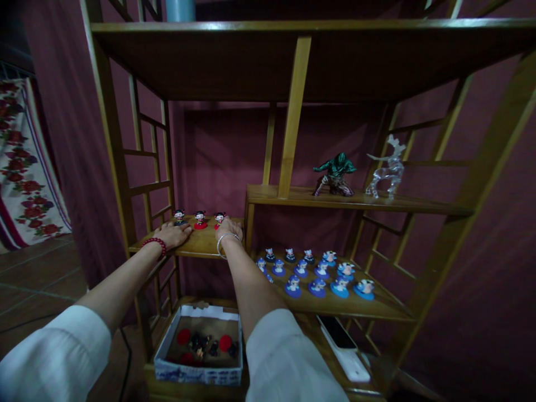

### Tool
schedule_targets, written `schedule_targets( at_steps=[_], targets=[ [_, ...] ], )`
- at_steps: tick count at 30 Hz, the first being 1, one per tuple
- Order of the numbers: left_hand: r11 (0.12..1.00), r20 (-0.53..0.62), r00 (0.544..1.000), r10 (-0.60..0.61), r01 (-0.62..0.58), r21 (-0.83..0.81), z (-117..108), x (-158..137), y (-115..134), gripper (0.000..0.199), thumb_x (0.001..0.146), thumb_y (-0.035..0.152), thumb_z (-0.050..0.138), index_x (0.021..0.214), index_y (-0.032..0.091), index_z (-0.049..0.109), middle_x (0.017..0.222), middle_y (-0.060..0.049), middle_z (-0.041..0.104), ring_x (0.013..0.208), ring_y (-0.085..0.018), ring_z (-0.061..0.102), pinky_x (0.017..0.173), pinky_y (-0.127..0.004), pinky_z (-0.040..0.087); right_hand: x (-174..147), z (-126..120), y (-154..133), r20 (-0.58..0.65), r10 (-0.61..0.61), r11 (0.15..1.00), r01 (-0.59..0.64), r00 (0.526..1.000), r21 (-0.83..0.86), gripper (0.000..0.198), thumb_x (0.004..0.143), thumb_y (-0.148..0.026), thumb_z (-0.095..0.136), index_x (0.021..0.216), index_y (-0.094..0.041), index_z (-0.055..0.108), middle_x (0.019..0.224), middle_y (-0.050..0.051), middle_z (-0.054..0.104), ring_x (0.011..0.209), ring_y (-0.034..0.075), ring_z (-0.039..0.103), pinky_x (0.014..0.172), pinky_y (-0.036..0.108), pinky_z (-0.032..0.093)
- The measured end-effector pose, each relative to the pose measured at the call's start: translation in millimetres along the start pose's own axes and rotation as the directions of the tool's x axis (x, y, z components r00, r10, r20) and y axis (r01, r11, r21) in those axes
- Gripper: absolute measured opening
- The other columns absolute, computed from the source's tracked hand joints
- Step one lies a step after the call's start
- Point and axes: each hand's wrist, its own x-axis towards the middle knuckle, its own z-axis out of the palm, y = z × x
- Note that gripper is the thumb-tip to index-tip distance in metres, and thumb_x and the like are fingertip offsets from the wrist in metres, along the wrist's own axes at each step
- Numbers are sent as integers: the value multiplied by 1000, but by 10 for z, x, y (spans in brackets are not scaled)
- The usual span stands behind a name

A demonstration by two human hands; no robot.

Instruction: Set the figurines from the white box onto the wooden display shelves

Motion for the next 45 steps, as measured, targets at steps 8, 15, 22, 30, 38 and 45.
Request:
schedule_targets(
  at_steps=[8,15,22,30,38,45],
  targets=[
    [1000,20,999,-28,28,0,-48,-67,34,55,78,55,18,119,32,46,127,-11,43,117,-30,36,91,-43,29,19,15,7,10,-7,1000,7,1000,-22,32,77,-29,49,106,-16,53,103,10,61,101,24,51,76,28,38],
    [1000,25,999,-29,29,6,-51,-66,32,54,77,55,20,118,32,48,126,-10,44,115,-30,38,91,-42,28,6,-2,0,10,0,1000,0,1000,-20,33,76,-30,51,106,-17,53,104,10,61,101,23,50,76,28,38],
    [1000,-36,999,-20,20,-8,-51,-108,20,51,76,56,23,112,35,53,123,-9,46,115,-30,37,90,-44,29,-20,-18,1,6,-9,1000,9,1000,3,31,77,-28,50,105,-17,54,103,10,61,100,22,52,76,27,38],
    [999,-314,949,21,-31,-27,-88,-392,71,44,80,44,26,99,27,62,101,-10,58,97,-23,51,80,-32,39,-21,-12,-1,4,2,1000,-2,1000,-6,31,77,-26,49,106,-16,54,104,11,61,100,24,51,74,28,38],
    [968,-123,960,252,-252,22,-29,-245,251,56,76,61,20,120,38,44,120,-3,50,111,-29,39,88,-43,31,-31,-29,-8,11,-16,1000,16,1000,14,29,78,-29,49,102,-16,56,104,10,61,100,22,52,78,28,37],
    [979,-28,981,190,-187,75,-26,-144,383,62,72,66,18,121,38,42,122,-5,49,113,-30,36,89,-46,27,-33,-25,0,8,-12,1000,12,1000,-4,32,75,-29,51,105,-17,54,105,9,61,101,23,51,77,27,38]
  ],
)
